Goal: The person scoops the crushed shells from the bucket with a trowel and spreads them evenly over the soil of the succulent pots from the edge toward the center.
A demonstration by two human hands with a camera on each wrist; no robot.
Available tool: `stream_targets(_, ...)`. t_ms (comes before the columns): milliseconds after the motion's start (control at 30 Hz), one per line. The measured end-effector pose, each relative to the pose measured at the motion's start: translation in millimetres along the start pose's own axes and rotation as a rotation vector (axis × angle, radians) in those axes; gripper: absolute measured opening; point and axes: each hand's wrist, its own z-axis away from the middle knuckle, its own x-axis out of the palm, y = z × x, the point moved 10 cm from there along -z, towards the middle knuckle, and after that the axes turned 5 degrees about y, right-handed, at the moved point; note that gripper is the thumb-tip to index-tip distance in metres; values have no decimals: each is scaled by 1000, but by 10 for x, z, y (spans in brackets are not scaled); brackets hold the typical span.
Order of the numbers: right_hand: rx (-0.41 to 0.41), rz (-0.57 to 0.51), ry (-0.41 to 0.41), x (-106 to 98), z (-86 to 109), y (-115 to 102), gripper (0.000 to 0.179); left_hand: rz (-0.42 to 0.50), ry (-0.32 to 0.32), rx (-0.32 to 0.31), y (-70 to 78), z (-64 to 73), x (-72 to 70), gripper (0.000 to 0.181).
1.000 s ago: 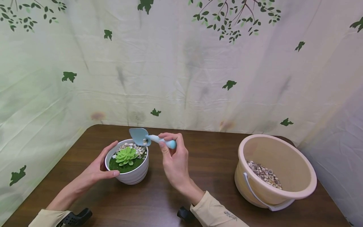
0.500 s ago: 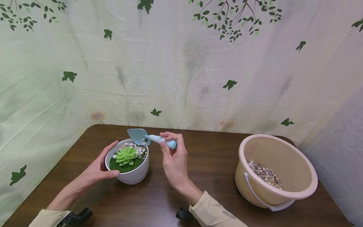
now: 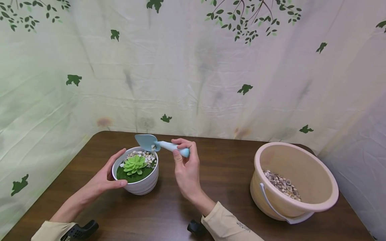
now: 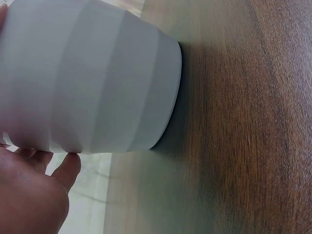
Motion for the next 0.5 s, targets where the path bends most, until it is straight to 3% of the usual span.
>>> stream_targets(500,7,-21,-23,11,-10,3,12,7,-7,3,44,20,15,96)
